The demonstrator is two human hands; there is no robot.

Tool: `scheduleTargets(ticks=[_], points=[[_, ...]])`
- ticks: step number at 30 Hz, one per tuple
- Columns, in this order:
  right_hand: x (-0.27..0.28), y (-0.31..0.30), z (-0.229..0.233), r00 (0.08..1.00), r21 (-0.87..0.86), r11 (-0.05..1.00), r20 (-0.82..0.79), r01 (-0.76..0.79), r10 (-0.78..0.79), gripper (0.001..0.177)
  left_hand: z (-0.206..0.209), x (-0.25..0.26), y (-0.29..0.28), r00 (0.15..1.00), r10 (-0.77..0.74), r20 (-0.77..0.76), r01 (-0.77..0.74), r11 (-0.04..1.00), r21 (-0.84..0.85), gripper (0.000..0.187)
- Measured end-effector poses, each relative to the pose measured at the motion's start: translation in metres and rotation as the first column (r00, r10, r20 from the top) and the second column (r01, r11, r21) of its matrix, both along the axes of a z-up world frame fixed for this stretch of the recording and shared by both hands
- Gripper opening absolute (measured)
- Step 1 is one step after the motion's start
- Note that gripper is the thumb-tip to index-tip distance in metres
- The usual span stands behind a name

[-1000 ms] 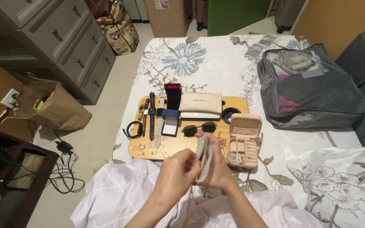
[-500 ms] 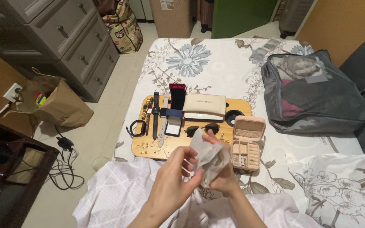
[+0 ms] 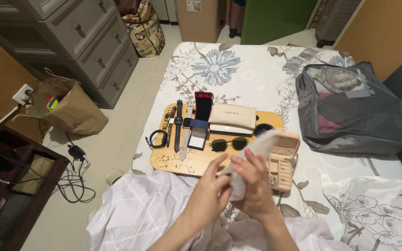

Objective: The person sits on a bed and wipes sunglasses with a blue cloth, then slides them into a fabric pouch and a hard case. They also wipe a second pair of sunglasses with a white cloth, place it into a pouch, and arrange watches and a jewelry box on the lap desk.

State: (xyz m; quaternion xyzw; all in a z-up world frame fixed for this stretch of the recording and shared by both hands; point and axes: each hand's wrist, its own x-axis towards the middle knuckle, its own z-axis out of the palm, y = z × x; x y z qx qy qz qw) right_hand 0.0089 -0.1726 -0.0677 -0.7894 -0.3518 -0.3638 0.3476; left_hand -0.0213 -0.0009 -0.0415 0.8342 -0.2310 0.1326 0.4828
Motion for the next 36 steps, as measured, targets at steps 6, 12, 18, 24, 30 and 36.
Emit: scheduleTargets(ticks=[6,12,18,24,30,36], points=[[-0.022,0.034,0.023,0.981,-0.53,0.84,-0.072,0.116,-0.181,0.081,-0.107,0.027,-0.005,0.738,-0.504,-0.448,-0.174,0.5,-0.848,0.053],[-0.035,0.02,0.033,0.998,-0.151,0.988,-0.058,-0.01,0.001,0.093,-0.15,0.035,0.016,0.649,-0.704,-0.289,-0.2,0.208,-0.957,0.072],[-0.009,0.014,0.023,0.883,0.573,0.819,-0.362,-0.042,0.299,0.142,-0.174,0.028,0.016,0.645,-0.761,-0.071,0.068,0.149,-0.986,0.085],[-0.015,0.039,-0.002,0.799,0.643,0.741,-0.542,0.193,0.262,0.122,-0.149,0.01,-0.03,0.43,-0.883,-0.188,-0.338,0.036,-0.94,0.09],[-0.009,0.028,-0.017,0.76,0.614,0.703,-0.63,0.358,0.163,0.064,-0.089,0.011,-0.047,0.555,-0.82,-0.139,-0.281,-0.027,-0.959,0.081],[-0.001,0.016,-0.033,0.685,0.541,0.781,-0.698,0.313,0.209,0.048,-0.063,0.022,-0.048,0.889,-0.113,-0.443,-0.13,0.867,-0.482,0.045]])
